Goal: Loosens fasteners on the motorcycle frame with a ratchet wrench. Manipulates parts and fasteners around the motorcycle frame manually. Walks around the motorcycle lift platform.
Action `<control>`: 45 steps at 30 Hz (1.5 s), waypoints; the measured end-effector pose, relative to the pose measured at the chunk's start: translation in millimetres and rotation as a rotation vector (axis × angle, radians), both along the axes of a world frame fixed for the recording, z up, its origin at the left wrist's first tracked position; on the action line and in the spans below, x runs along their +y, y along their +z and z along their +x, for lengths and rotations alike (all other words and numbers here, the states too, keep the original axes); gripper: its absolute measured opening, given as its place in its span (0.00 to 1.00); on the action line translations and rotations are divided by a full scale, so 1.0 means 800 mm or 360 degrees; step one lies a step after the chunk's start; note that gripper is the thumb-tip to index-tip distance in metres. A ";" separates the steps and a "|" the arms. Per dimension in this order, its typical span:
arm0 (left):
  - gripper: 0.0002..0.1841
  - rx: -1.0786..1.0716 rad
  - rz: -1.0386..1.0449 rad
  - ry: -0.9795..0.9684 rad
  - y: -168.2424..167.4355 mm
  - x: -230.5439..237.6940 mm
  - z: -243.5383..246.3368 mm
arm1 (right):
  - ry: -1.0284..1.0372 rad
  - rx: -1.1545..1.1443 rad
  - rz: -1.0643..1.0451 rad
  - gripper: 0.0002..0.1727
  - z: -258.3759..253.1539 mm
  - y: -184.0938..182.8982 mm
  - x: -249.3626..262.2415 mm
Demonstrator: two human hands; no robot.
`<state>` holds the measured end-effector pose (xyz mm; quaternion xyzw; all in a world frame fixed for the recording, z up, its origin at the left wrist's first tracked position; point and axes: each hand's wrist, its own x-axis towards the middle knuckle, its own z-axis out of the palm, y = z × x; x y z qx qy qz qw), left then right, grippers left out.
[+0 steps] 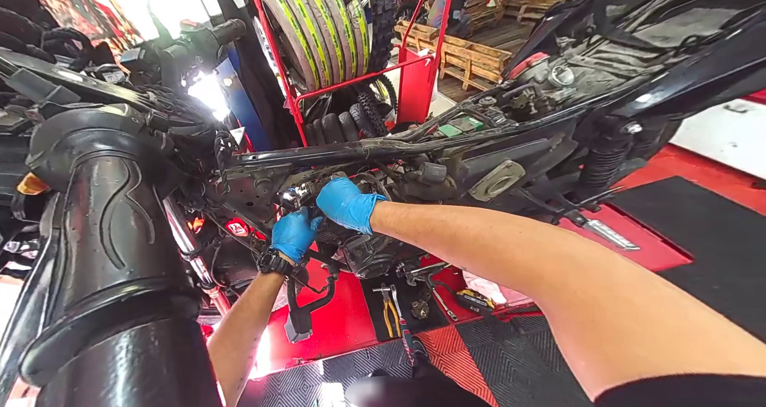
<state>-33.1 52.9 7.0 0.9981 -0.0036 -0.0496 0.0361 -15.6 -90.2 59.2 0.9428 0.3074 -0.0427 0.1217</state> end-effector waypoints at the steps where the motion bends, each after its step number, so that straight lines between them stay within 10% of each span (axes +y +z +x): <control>1: 0.30 0.0008 0.0005 -0.0025 0.002 -0.001 -0.001 | 0.0017 0.0007 0.0010 0.02 0.000 -0.002 -0.001; 45: 0.28 0.0078 0.0009 0.0055 0.000 -0.005 -0.005 | 0.0071 -0.0081 0.0114 0.06 -0.010 -0.009 -0.003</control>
